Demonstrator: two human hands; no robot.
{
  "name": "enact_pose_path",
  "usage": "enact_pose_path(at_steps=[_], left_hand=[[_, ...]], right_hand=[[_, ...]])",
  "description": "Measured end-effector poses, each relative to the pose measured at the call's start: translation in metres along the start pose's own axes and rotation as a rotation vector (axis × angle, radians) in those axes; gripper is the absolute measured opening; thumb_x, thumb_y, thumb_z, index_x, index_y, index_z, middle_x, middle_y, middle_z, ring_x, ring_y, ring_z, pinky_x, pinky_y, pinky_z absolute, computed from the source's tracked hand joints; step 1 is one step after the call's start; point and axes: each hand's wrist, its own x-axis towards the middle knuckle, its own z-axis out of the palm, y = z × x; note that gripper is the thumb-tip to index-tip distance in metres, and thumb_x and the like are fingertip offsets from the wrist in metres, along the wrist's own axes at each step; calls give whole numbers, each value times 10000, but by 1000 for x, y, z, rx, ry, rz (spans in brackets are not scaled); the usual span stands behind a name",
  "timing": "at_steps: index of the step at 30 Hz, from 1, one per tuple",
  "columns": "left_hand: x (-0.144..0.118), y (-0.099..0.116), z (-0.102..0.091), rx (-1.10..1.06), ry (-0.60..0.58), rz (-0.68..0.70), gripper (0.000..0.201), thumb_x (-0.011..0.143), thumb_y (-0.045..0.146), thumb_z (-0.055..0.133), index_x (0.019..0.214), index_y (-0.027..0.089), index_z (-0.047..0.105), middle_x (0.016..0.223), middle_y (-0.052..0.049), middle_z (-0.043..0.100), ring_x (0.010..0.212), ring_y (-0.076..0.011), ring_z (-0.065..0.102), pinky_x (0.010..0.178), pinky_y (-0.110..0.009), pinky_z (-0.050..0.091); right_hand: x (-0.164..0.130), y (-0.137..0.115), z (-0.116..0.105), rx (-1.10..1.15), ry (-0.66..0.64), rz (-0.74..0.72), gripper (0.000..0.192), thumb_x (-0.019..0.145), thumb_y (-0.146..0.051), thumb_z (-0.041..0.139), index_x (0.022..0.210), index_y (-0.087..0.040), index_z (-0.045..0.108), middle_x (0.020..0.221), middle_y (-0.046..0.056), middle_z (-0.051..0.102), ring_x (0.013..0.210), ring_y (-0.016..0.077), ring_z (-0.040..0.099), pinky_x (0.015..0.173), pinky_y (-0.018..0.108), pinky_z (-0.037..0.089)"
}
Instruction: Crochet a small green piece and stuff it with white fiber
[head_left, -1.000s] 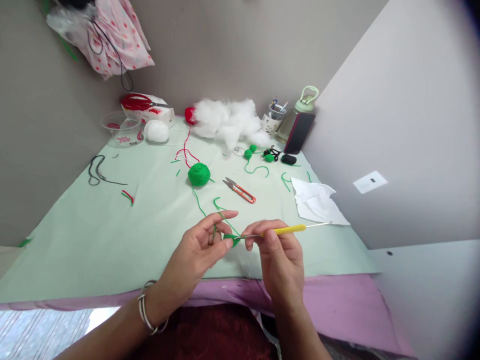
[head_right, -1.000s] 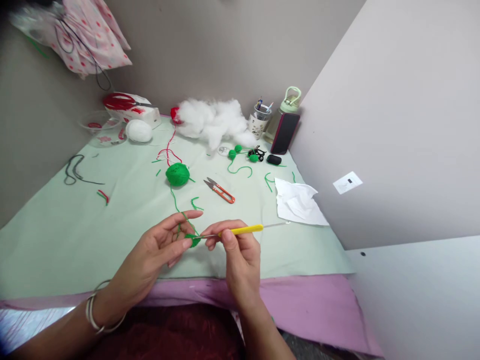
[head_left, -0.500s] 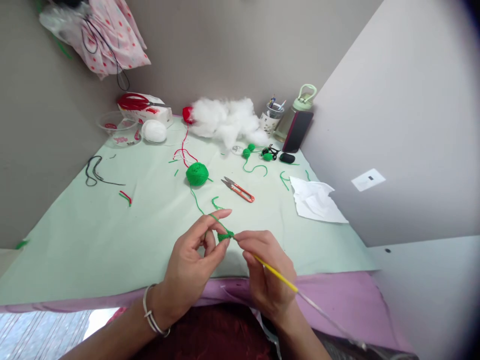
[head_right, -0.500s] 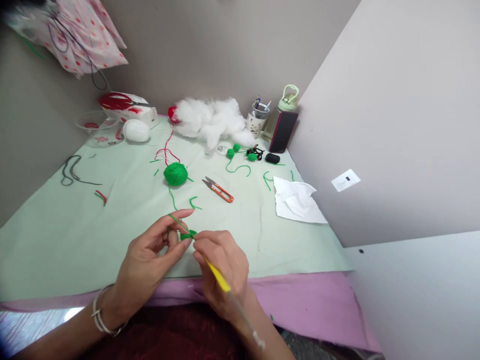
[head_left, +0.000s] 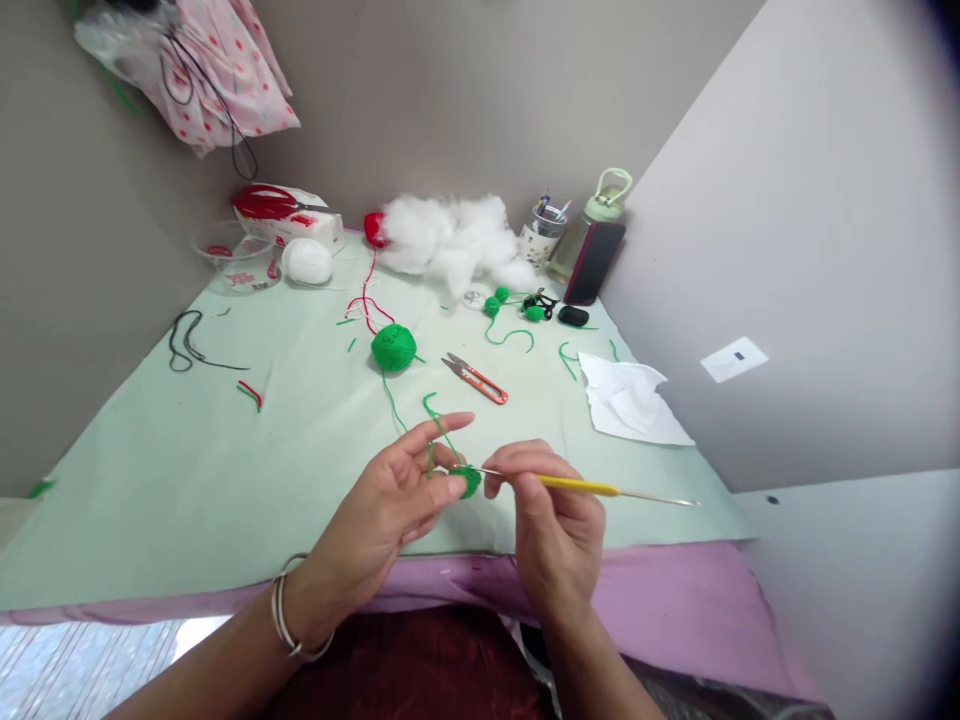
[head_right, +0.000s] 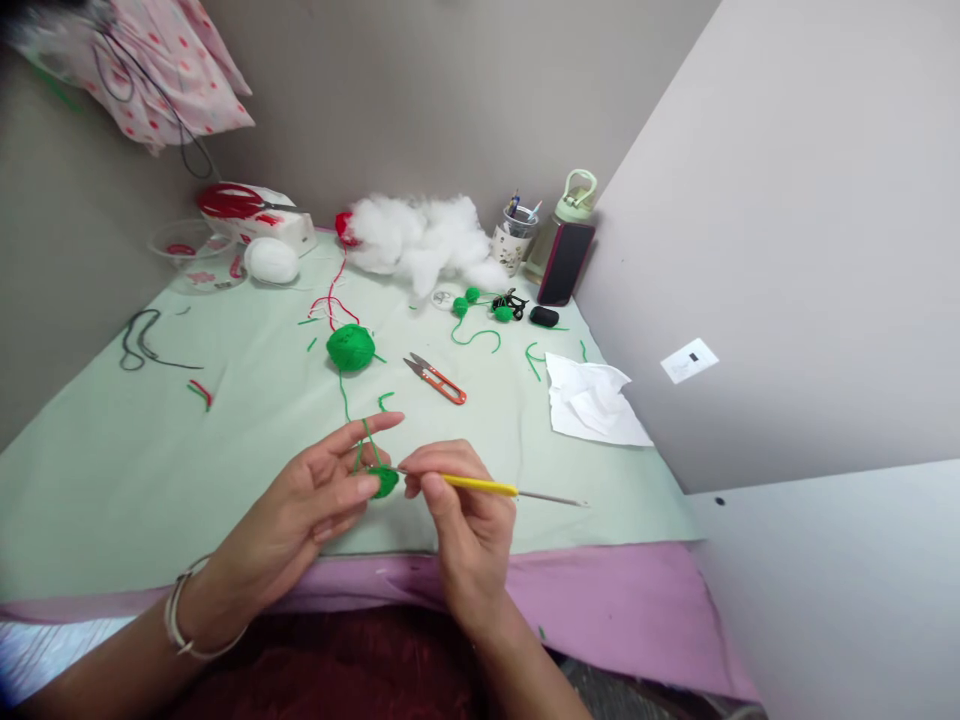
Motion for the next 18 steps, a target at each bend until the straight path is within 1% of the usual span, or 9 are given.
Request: enact_pose_path(at_steps=[3,6,8,10,11,12,14,16,18], left_hand=[[-1,-5,2,80,6,61,462,851,264,872,1300,285,766,862,29,616,554,-29,375,441,-141,266],[-1,-8,3,108,88,130,494,839,253,888,1316,285,763,873,33,624,547,-21,405,464,-144,323],[0,-7,2,58,104,108,527,820,256,907,1325,270,757,871,35,626,530,-9,387,460,-140,317],[1,-5,1,-36,69,21,499,820,254,907,1299,237,770,802,50,588,501,2,330,446,-134,284],[1,-4,0,-85,44,-25,464,826,248,900,1273,219,782,753,64,550,489,6,295,442,-131,268],[2,-3,-1,-126,22,-58,424,830,239,894,1240,202,796,709,79,505,481,8,265,440,-129,254],[2,-1,-2,-163,7,-66,366,833,222,885,1191,187,816,680,90,459,477,10,243,440,-125,242],[2,-1,-2,-130,27,-10,352,828,212,885,1174,205,822,746,69,529,480,18,276,443,-126,255],[1,-3,0,-49,34,45,363,828,220,888,1184,236,817,834,45,602,490,16,350,455,-135,293]], right_hand=[[-2,3,4,-65,-26,-11,226,1034,-124,586,1058,-251,772,938,42,763,883,186,722,749,328,607],[-10,5,5,-260,-46,-133,296,1008,-68,603,1156,-265,766,964,48,752,873,182,717,744,330,611],[-14,7,4,-419,-81,-279,378,986,-53,629,1269,-273,751,1057,81,746,949,209,721,757,350,616],[-15,7,3,-485,-93,-362,430,978,-43,631,1326,-273,734,1109,98,740,988,222,718,760,354,616],[-14,6,2,-463,-84,-347,418,980,-40,622,1309,-269,741,1087,92,743,974,217,716,759,349,612],[-12,5,2,-411,-63,-286,384,986,-40,614,1262,-265,757,1041,76,744,936,202,711,752,338,604],[-7,2,1,-247,13,-113,292,1008,-68,599,1128,-261,782,917,35,724,821,167,680,714,310,577],[-2,-1,2,-63,69,17,236,1034,-126,593,1041,-264,784,854,11,700,736,144,638,672,295,546],[-1,-1,4,52,44,74,206,1041,-178,610,1018,-269,794,876,13,714,740,141,635,686,297,543]])
